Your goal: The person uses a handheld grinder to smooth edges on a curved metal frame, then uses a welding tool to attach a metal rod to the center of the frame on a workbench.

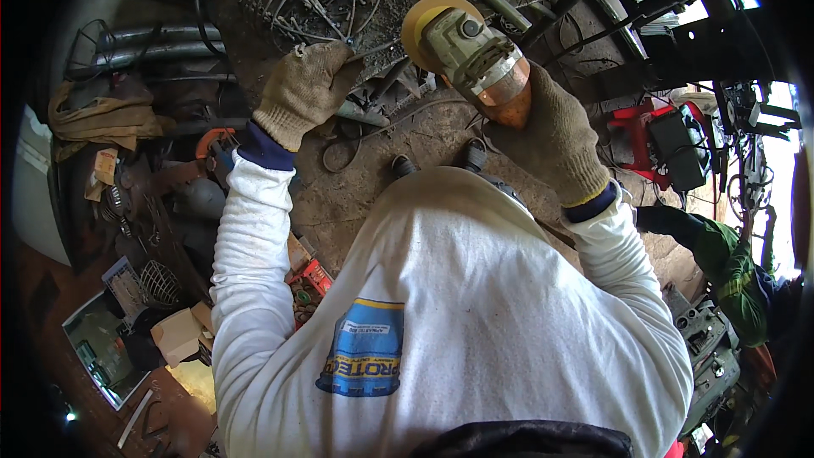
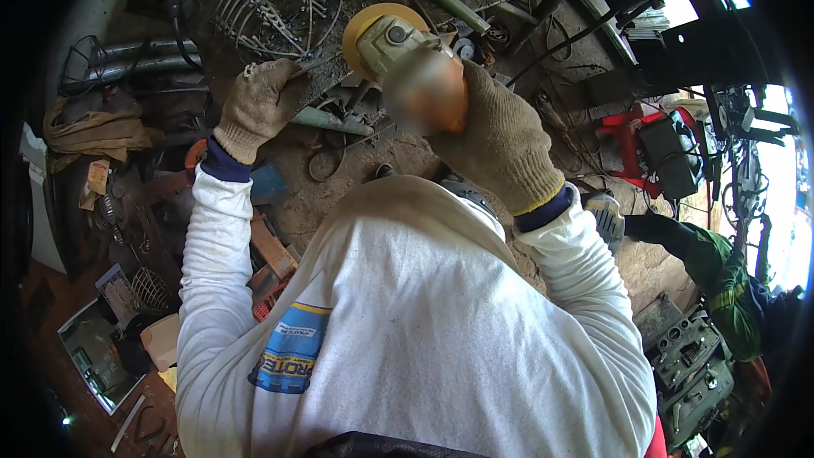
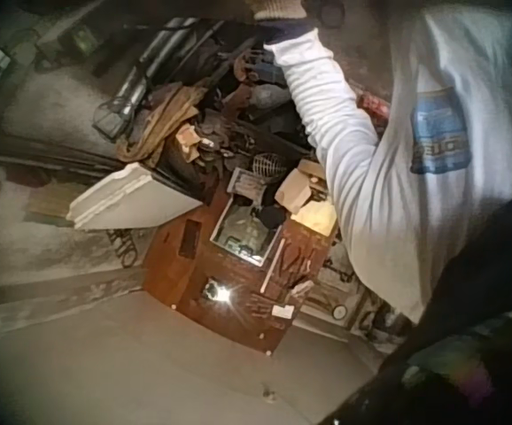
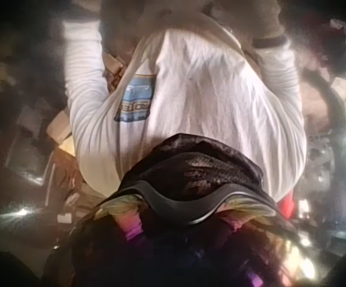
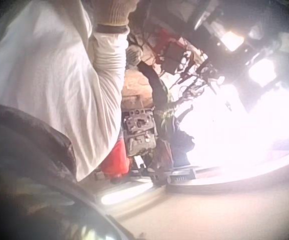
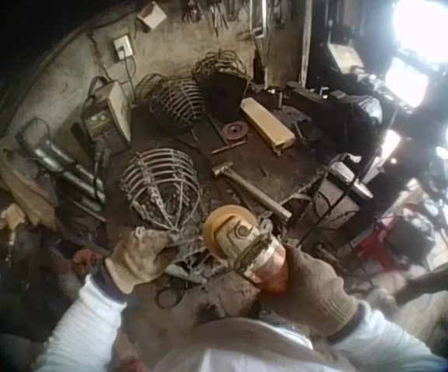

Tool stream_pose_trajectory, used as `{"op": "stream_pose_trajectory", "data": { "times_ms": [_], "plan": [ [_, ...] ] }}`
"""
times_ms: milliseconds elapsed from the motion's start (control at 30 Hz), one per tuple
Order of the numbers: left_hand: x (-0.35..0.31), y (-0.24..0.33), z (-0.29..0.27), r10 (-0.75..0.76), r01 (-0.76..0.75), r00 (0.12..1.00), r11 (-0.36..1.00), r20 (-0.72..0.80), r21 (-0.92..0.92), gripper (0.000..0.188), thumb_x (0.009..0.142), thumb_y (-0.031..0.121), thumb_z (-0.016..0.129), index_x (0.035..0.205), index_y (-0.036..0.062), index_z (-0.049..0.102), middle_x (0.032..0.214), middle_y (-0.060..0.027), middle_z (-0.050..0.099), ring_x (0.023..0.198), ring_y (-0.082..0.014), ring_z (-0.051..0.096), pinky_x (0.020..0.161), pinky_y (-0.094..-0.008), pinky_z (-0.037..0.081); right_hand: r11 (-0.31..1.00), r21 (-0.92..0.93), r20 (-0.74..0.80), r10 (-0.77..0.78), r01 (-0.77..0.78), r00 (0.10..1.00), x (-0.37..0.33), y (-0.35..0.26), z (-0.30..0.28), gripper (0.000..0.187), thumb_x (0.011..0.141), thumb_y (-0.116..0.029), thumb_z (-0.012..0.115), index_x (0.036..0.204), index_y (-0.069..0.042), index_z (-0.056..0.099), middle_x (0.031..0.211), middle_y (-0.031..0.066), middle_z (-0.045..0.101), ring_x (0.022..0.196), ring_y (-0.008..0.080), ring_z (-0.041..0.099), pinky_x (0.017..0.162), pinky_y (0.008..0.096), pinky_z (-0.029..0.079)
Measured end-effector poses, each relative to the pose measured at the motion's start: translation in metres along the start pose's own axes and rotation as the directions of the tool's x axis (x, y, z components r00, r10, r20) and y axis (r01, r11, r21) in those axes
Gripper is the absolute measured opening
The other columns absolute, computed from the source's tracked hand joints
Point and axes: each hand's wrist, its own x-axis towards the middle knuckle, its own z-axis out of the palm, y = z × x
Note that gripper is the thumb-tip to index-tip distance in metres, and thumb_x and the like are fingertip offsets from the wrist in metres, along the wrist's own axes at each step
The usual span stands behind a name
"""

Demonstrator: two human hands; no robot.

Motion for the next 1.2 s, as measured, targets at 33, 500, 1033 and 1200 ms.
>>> {"op": "stream_pose_trajectory", "data": {
  "times_ms": [33,500,1033,1200],
  "plan": [
    [0.000,0.000,-0.001,-0.014,0.014,1.000,1.000,0.003,-0.025,0.013,0.088,0.014,0.064,0.098,0.0061,0.068,0.085,-0.0168,0.069,0.077,-0.0387,0.066,0.066,-0.0452,0.054,1.000,0.016,-0.002,-0.022,0.022,1.000,0.000,-0.002,0.001,0.079,0.073,-0.032,0.086,0.140,-0.010,0.051,0.116,0.0204,0.070,0.109,0.0386,0.068,0.091,0.0450,0.056],
    [0.000,-0.001,-0.003,0.020,-0.020,1.000,1.000,-0.010,-0.014,0.010,0.090,0.015,0.063,0.095,0.0084,0.069,0.083,-0.0131,0.069,0.072,-0.0357,0.068,0.060,-0.0430,0.054,0.999,0.002,0.016,-0.036,0.036,0.999,0.005,-0.010,-0.002,0.067,0.074,-0.035,0.083,0.128,-0.008,0.056,0.108,0.0186,0.071,0.102,0.0391,0.070,0.087,0.0488,0.056],
    [0.003,-0.001,0.003,0.112,-0.113,0.994,0.989,0.008,0.091,0.015,0.091,0.025,0.066,0.090,0.0104,0.069,0.079,-0.0115,0.069,0.071,-0.0336,0.069,0.059,-0.0423,0.055,0.999,-0.039,0.083,-0.035,0.039,0.996,0.016,-0.006,-0.006,0.068,0.074,-0.038,0.082,0.129,-0.007,0.056,0.110,0.0189,0.071,0.106,0.0392,0.069,0.090,0.0486,0.056],
    [0.000,-0.003,0.004,0.087,-0.089,0.996,0.992,0.032,0.084,0.011,0.090,0.020,0.066,0.094,0.0097,0.070,0.081,-0.0115,0.069,0.073,-0.0339,0.069,0.061,-0.0419,0.056,0.999,-0.045,0.078,-0.023,0.027,0.997,0.016,-0.006,-0.005,0.069,0.074,-0.038,0.081,0.130,-0.007,0.055,0.110,0.0193,0.071,0.105,0.0395,0.069,0.090,0.0484,0.056]
  ]
}}
